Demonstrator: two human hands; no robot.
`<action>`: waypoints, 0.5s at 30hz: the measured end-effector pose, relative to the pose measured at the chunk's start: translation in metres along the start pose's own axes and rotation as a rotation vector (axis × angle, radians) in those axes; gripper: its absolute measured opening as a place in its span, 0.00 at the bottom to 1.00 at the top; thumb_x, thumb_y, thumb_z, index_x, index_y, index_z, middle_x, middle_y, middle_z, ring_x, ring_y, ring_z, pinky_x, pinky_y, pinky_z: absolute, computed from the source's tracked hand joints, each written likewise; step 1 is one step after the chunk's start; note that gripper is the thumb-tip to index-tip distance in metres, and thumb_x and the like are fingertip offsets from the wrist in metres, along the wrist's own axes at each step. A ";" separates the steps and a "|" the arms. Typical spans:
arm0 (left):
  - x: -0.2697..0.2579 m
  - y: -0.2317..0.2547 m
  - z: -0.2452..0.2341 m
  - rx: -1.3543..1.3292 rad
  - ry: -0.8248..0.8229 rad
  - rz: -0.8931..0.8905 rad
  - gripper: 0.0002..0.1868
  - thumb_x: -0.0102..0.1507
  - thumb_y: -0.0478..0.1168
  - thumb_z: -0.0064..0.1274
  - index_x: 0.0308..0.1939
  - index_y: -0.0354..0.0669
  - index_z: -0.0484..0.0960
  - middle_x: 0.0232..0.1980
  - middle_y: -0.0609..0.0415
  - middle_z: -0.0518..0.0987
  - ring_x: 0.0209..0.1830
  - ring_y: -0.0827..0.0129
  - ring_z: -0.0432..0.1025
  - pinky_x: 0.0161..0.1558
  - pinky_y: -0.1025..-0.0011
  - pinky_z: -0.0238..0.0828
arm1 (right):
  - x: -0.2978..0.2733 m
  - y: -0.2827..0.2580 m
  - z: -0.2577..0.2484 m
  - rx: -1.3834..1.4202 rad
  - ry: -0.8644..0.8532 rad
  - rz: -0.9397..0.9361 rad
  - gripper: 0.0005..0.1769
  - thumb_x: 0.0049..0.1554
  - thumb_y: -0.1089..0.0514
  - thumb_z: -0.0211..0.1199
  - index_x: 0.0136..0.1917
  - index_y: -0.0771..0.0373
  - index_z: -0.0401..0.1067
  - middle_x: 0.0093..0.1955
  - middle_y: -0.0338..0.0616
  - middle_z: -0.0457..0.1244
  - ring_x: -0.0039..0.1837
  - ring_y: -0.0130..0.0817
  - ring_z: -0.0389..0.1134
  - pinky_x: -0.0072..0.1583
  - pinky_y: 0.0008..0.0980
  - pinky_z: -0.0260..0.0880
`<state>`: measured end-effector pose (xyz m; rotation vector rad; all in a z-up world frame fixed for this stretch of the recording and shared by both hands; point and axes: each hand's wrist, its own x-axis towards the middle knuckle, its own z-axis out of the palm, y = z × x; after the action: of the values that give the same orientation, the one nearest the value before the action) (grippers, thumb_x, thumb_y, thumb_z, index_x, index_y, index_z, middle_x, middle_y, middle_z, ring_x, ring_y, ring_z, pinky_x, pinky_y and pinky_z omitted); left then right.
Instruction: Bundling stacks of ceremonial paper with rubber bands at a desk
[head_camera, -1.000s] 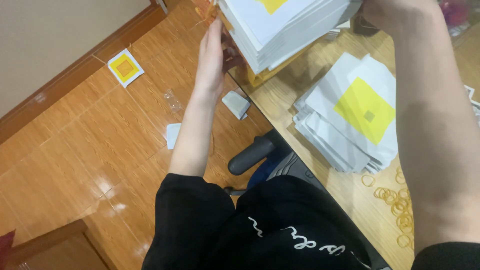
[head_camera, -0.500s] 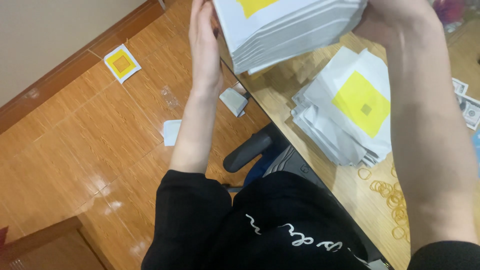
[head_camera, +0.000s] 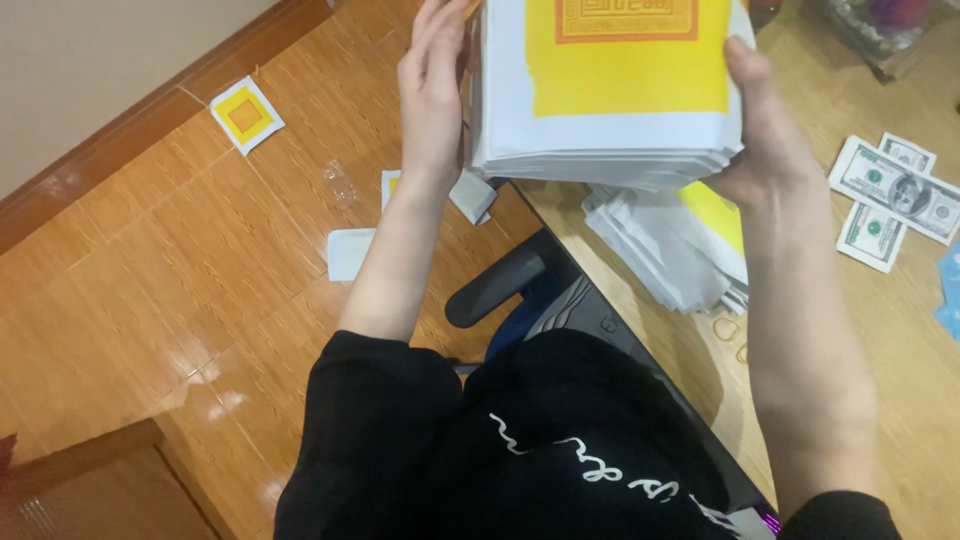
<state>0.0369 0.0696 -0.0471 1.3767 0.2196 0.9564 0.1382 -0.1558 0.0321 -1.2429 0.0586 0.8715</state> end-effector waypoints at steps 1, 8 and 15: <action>0.001 -0.002 -0.001 -0.118 0.018 -0.071 0.18 0.69 0.40 0.41 0.53 0.31 0.80 0.65 0.50 0.69 0.69 0.66 0.62 0.68 0.71 0.57 | 0.003 0.004 -0.005 -0.016 -0.054 -0.040 0.36 0.44 0.41 0.62 0.65 0.52 0.67 0.63 0.36 0.67 0.62 0.32 0.70 0.60 0.32 0.74; 0.010 0.014 0.006 -0.424 0.429 -0.492 0.24 0.58 0.44 0.47 0.58 0.42 0.71 0.59 0.43 0.74 0.53 0.58 0.73 0.45 0.69 0.72 | 0.011 0.027 -0.019 0.047 -0.163 -0.191 0.33 0.47 0.43 0.63 0.63 0.57 0.69 0.60 0.41 0.68 0.57 0.34 0.72 0.53 0.29 0.75; 0.040 0.003 -0.010 0.004 -0.038 -0.669 0.18 0.57 0.57 0.39 0.26 0.47 0.62 0.20 0.59 0.61 0.17 0.74 0.62 0.20 0.70 0.75 | -0.014 -0.018 0.016 -0.153 -0.252 -0.384 0.40 0.46 0.40 0.66 0.67 0.58 0.63 0.64 0.42 0.66 0.66 0.35 0.70 0.60 0.31 0.78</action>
<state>0.0541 0.1037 -0.0318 1.2005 0.6092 0.3699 0.1329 -0.1510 0.0584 -1.2239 -0.4425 0.6978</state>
